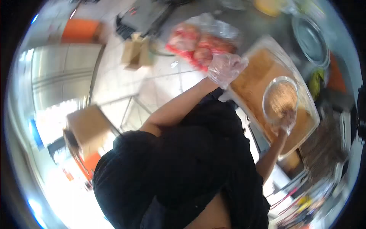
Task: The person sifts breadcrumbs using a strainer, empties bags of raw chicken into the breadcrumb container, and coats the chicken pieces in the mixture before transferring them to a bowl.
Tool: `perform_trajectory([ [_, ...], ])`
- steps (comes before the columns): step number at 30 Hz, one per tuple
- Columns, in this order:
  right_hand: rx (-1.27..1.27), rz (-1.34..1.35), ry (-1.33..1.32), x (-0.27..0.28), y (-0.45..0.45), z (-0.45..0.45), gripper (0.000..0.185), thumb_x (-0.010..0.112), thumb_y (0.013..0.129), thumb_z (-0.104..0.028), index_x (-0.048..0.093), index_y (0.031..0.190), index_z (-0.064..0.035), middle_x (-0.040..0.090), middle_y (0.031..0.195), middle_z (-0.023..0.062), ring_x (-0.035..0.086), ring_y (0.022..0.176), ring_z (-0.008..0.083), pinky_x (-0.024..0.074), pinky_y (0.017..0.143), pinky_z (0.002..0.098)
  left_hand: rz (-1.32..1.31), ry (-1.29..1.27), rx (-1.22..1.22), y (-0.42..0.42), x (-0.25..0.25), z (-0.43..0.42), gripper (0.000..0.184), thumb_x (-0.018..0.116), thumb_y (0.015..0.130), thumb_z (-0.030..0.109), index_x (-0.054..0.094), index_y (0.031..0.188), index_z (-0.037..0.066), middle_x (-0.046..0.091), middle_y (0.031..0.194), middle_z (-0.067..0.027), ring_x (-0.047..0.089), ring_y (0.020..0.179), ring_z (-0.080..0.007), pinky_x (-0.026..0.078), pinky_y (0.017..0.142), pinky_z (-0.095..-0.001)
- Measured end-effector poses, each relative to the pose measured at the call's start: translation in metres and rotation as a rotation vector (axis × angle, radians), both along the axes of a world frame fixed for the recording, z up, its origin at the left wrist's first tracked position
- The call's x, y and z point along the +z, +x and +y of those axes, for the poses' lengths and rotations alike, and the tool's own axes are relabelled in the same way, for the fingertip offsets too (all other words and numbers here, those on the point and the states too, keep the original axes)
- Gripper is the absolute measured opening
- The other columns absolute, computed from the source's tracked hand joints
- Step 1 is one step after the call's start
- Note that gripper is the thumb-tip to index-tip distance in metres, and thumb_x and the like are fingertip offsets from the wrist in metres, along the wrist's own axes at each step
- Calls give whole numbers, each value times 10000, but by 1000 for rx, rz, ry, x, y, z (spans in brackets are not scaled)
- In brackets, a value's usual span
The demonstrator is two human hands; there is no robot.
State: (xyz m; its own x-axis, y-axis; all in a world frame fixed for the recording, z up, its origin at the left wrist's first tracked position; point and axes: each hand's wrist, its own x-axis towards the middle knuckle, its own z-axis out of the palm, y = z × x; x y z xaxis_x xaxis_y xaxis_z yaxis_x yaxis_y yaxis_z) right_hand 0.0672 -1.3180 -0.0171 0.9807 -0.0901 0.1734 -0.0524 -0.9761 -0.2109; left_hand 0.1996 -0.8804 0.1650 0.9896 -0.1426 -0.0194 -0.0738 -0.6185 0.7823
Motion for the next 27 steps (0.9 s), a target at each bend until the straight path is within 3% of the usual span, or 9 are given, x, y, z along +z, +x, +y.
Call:
perform_trajectory([
  [3,-602,-33,1128,-16,16,7,257,529,873,-119,576,1121,-70,585,1083,114,531,1087,239,420,948,310,-241,-236,409,-16,-58,105,156,563,882,205,576,822,62,584,681,-53,558,563,-149,433,509,-317],
  [7,-769,301,999,29,41,55,376,513,894,-291,540,1166,-32,560,1175,186,542,1057,277,421,904,373,-157,-704,1111,-73,-121,252,149,562,886,193,557,880,44,588,732,-70,562,559,-148,447,487,-284],
  [9,140,70,-581,-11,29,-3,395,505,907,-302,523,1192,-28,570,1138,154,567,976,229,448,844,334,-10,-638,1338,-111,-151,324,165,564,862,190,546,937,45,585,742,-75,577,602,-150,474,537,-285],
  [10,159,65,-600,-1,27,3,395,505,907,-302,523,1192,-28,570,1138,154,567,976,229,448,844,334,81,-540,1405,-128,-168,357,184,552,845,187,538,968,51,582,751,-71,586,644,-149,497,590,-291],
  [12,256,71,-645,13,27,19,392,509,910,-301,526,1187,-23,569,1123,132,566,923,197,468,795,310,126,-544,1431,-155,-209,402,252,552,841,202,527,1039,49,604,814,-103,609,701,-184,504,624,-320],
  [14,-716,177,1095,43,37,48,329,485,885,-151,537,1183,-22,549,1166,193,498,1146,287,407,968,348,246,-364,1376,-190,-285,472,425,559,826,267,483,1182,48,618,974,-165,623,853,-261,495,734,-385],
  [17,53,191,21,76,0,54,585,569,868,-205,350,1384,-39,435,1362,160,434,1240,278,373,1015,330,563,226,1202,-172,-320,548,632,581,776,408,455,1283,51,552,1203,-222,551,1080,-351,406,936,-449],
  [19,-234,259,112,67,-6,92,588,568,869,-206,343,1387,-40,430,1365,158,431,1242,276,372,1016,331,473,226,964,-189,-478,643,609,587,765,407,493,1251,52,550,1199,-229,510,1143,-349,387,970,-423],
  [27,-696,388,90,78,-12,229,604,562,874,-209,313,1399,-46,413,1380,152,419,1253,271,368,1019,331,647,664,737,-67,-531,748,514,529,805,220,360,1265,64,614,1044,-236,607,967,-363,478,845,-440],
])
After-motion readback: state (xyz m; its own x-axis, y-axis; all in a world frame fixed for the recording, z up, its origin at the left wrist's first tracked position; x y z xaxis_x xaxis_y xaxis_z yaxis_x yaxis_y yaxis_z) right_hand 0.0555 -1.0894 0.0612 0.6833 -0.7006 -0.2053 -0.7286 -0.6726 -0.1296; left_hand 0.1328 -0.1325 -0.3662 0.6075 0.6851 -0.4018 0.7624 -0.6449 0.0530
